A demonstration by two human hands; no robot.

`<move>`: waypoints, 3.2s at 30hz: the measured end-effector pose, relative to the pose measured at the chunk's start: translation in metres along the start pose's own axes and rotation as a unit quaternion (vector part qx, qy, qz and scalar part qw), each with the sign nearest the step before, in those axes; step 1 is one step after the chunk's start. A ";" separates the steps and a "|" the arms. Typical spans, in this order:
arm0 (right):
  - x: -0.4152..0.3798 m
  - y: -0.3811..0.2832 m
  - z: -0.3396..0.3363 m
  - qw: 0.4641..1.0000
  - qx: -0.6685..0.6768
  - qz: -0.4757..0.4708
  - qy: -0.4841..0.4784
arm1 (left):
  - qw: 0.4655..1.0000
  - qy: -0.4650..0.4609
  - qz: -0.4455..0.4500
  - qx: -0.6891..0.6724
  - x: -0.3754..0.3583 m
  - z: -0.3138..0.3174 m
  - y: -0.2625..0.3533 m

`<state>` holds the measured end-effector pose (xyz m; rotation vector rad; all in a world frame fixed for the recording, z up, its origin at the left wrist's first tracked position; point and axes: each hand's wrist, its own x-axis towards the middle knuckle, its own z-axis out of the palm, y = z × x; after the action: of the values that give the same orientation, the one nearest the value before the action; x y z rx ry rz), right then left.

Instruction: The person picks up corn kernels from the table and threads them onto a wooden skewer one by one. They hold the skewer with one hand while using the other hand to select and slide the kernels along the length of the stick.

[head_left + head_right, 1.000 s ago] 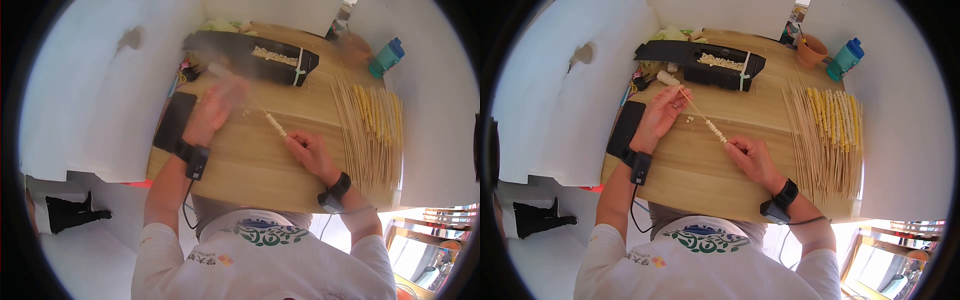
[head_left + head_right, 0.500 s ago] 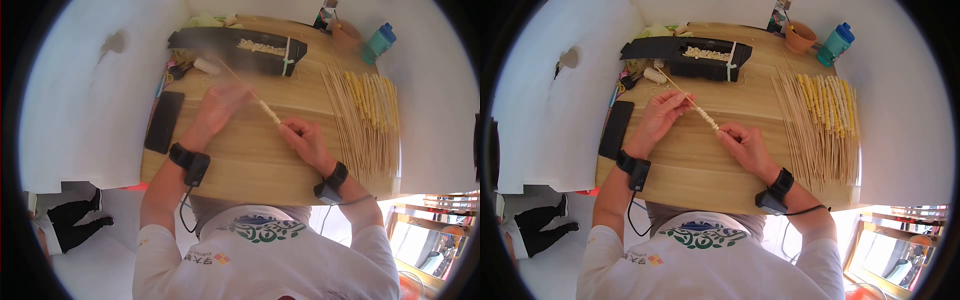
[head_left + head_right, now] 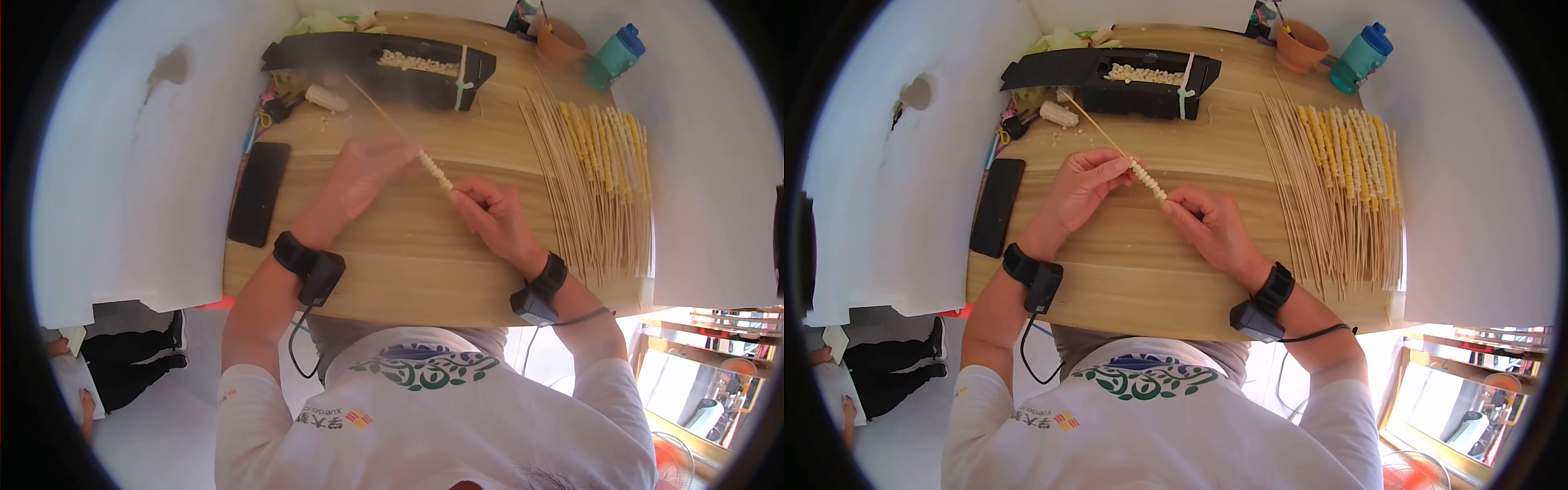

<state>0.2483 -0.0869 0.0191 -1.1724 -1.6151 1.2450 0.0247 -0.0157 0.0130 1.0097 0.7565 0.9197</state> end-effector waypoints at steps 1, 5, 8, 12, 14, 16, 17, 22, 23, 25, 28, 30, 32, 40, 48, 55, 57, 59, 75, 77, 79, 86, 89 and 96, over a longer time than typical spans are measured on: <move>0.000 0.000 0.000 1.000 0.000 -0.002 -0.002 | 1.000 0.000 -0.001 0.000 0.000 0.000 0.000; 0.001 0.003 0.000 1.000 0.007 -0.013 -0.005 | 1.000 -0.001 0.010 -0.001 -0.001 0.002 0.002; 0.003 0.001 -0.002 0.998 0.065 0.011 -0.009 | 0.998 0.011 0.028 0.060 -0.001 -0.001 0.001; 0.004 0.001 -0.008 0.994 0.100 0.024 -0.025 | 0.995 0.034 0.056 0.079 -0.001 -0.018 0.004; 0.004 0.000 -0.009 0.994 0.104 0.034 -0.030 | 0.994 0.047 0.069 0.066 0.000 -0.026 0.009; 0.003 0.001 -0.008 0.992 0.121 0.032 -0.035 | 0.993 0.061 0.081 0.053 0.000 -0.033 0.014; 0.003 0.002 -0.008 0.992 0.121 0.032 -0.034 | 0.990 0.082 0.092 0.062 0.001 -0.035 0.016; 0.004 0.003 -0.008 0.993 0.112 0.026 -0.040 | 0.983 0.099 0.095 0.123 0.002 -0.054 0.022; 0.004 0.004 -0.007 0.992 0.112 0.026 -0.040 | 0.980 0.088 0.091 0.155 0.001 -0.057 0.023; 0.004 0.008 -0.007 0.991 0.124 0.023 -0.039 | 0.976 0.077 0.086 0.187 0.002 -0.060 0.023; 0.005 0.009 -0.005 0.988 0.146 0.042 -0.028 | 0.965 0.064 0.075 0.245 -0.001 -0.060 0.024; 0.005 0.010 -0.006 0.988 0.148 0.045 -0.031 | 0.950 0.041 0.052 0.304 -0.004 -0.056 0.027; 0.005 0.010 -0.006 0.987 0.149 0.048 -0.032 | 0.933 0.040 0.050 0.354 -0.006 -0.055 0.029; 0.003 0.005 -0.006 0.994 0.100 0.034 -0.033 | 0.869 -0.008 0.088 0.487 -0.007 -0.050 0.023; 0.003 0.002 -0.006 0.997 0.067 0.038 -0.031 | 0.830 0.004 0.192 0.525 -0.003 -0.049 0.007; 0.002 -0.004 -0.006 0.998 0.054 0.032 -0.031 | 0.968 0.048 0.066 0.238 -0.005 -0.052 0.031; 0.001 0.000 -0.006 0.997 0.058 0.032 -0.034 | 0.989 0.091 0.084 0.075 0.000 -0.062 0.030; 0.001 0.001 -0.005 0.997 0.063 0.033 -0.040 | 0.989 0.112 0.096 0.004 0.002 -0.069 0.029; -0.002 0.001 -0.005 0.995 0.057 0.044 -0.073 | 0.961 0.138 0.107 -0.215 0.012 -0.089 0.017; -0.002 0.000 -0.005 0.995 0.056 0.044 -0.075 | 0.960 0.134 0.105 -0.222 0.011 -0.088 0.017; -0.003 -0.002 -0.004 0.994 0.057 0.054 -0.070 | 0.959 0.130 0.103 -0.230 0.010 -0.087 0.017; -0.002 0.000 -0.004 0.994 0.062 0.052 -0.070 | 0.953 0.127 0.093 -0.260 0.012 -0.088 0.016; -0.002 -0.001 -0.004 0.994 0.060 0.055 -0.070 | 0.951 0.120 0.094 -0.270 0.012 -0.089 0.015; -0.002 -0.001 -0.005 0.994 0.061 0.055 -0.070 | 0.950 0.118 0.089 -0.273 0.011 -0.083 0.017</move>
<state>0.2530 -0.0876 0.0211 -1.1304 -1.5669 1.5046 -0.0469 0.0288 -0.0014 0.4852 0.5610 1.3341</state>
